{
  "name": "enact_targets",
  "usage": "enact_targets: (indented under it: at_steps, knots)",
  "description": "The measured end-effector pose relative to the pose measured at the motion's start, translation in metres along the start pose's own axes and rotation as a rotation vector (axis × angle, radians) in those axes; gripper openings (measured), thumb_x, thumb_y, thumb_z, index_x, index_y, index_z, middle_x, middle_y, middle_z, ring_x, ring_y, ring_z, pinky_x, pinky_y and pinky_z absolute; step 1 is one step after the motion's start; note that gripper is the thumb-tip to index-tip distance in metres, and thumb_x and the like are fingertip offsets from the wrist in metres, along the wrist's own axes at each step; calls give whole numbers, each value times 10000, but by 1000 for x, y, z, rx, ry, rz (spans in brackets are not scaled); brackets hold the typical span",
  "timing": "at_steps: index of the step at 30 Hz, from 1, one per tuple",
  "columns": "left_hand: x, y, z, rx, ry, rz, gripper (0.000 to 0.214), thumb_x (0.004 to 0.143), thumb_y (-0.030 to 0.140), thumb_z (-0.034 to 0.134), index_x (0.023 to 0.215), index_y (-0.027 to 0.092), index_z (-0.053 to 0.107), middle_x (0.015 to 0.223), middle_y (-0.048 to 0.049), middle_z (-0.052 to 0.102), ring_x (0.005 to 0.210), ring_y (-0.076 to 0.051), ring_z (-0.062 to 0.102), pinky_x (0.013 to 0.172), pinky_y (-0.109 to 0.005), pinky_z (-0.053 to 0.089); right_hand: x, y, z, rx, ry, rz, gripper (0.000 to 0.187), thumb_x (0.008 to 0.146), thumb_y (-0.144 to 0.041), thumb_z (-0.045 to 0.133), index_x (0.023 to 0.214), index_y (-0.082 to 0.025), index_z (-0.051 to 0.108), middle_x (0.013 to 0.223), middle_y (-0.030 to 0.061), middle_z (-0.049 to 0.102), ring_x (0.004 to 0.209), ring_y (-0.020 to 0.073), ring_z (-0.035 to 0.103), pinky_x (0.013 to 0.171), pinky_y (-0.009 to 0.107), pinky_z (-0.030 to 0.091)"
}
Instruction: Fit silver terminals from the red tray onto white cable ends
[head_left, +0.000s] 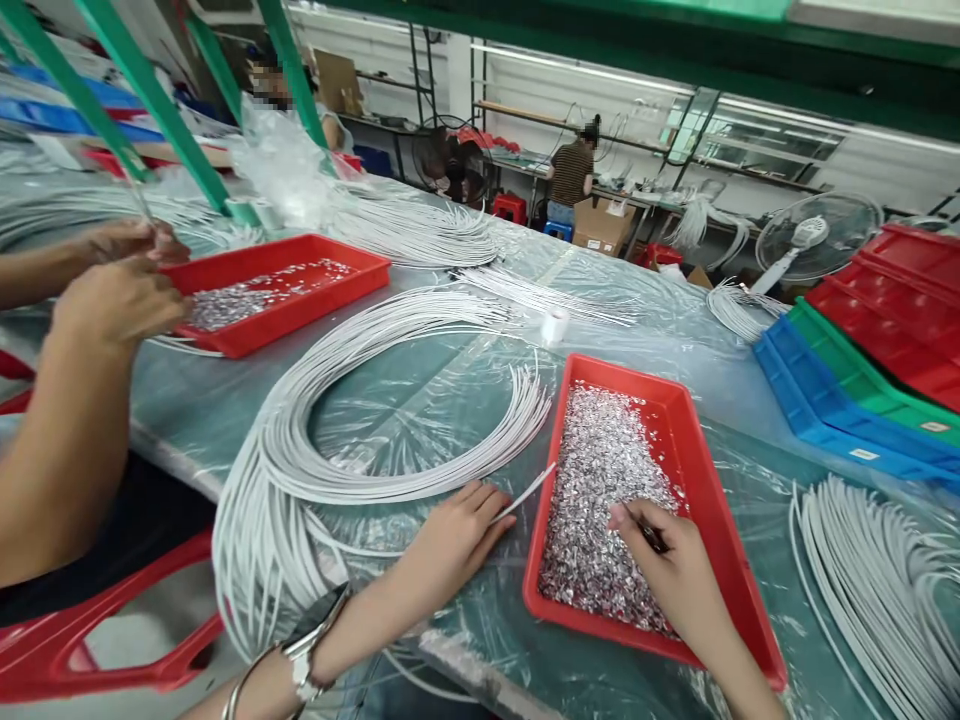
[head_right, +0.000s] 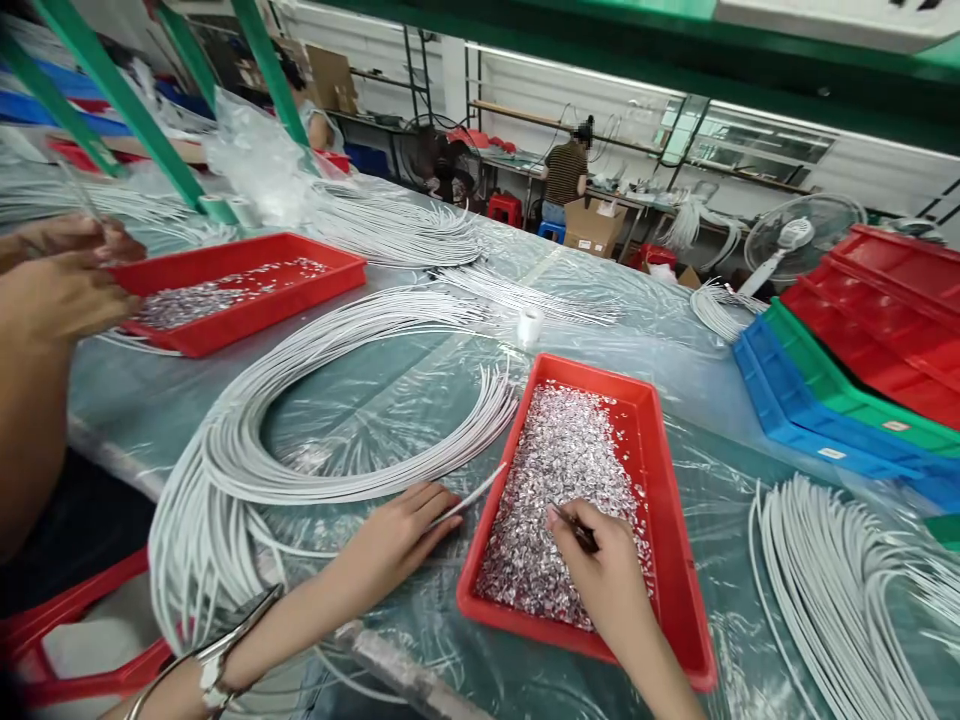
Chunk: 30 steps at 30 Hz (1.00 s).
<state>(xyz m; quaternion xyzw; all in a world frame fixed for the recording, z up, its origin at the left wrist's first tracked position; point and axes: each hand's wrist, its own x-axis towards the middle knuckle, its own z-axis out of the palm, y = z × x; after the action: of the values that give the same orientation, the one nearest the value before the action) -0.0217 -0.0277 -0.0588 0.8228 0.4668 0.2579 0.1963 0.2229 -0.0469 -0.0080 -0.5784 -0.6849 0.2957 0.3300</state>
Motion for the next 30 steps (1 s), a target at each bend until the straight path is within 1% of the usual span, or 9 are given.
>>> enact_targets:
  at_steps: [3,5,8,12,14,17,22,25,30]
  knots:
    - [11,11,-6,-77,-26,-43,273,985,265,322,868,163,547,709,-37,594,623,-197,576,573,-292,435,0,3,1,31,-12,12,340,910,-391,457,634,-207,383,579,-59,277,524,112,274,490,241,236]
    - [16,21,-12,-146,-48,-58,268,991,264,306,842,170,508,648,4,535,544,-153,520,529,-253,393,1,2,3,57,-33,25,353,917,-399,456,631,-211,369,578,-62,267,525,112,275,491,242,231]
    - [24,36,-17,-274,-102,-41,259,999,288,292,855,184,479,616,45,457,522,-115,467,514,-213,373,0,-2,6,98,-74,49,339,921,-426,456,664,-211,400,581,-61,306,529,118,324,495,240,253]
    - [34,52,-14,-415,-133,-15,225,1001,304,279,949,196,468,619,62,420,523,-100,434,512,-201,355,-6,-9,8,139,-106,62,285,947,-443,399,842,-204,515,657,-30,456,605,143,453,565,252,339]
    - [35,54,-12,-462,-121,-28,205,1004,305,259,1015,202,436,599,75,381,503,-102,402,491,-200,335,-8,-11,8,156,-109,61,291,962,-441,362,896,-212,528,704,-17,507,674,156,505,619,260,370]
    - [34,50,-10,-494,-92,-29,189,1005,298,260,1102,214,400,581,84,336,482,-109,367,467,-207,304,-11,-12,9,166,-101,72,292,974,-428,338,877,-221,520,727,-7,535,759,173,549,665,268,387]
    - [33,45,-12,-487,-128,40,187,989,259,343,959,226,524,661,53,480,548,-99,435,553,-228,334,-11,-14,12,136,-94,92,263,966,-399,357,966,-221,551,794,17,603,799,187,586,689,287,423]
    - [33,47,-16,-481,-146,66,189,986,215,350,1010,235,536,707,51,544,575,-92,466,572,-221,348,-13,-15,16,114,-62,70,237,955,-362,380,1021,-218,557,862,33,644,839,192,613,714,290,453]
    - [34,50,-20,-501,-134,91,217,973,168,361,1098,238,524,840,32,631,649,-93,544,615,-213,398,-17,-19,22,99,16,-48,172,934,-290,424,1043,-254,551,848,11,673,827,181,645,687,262,485]
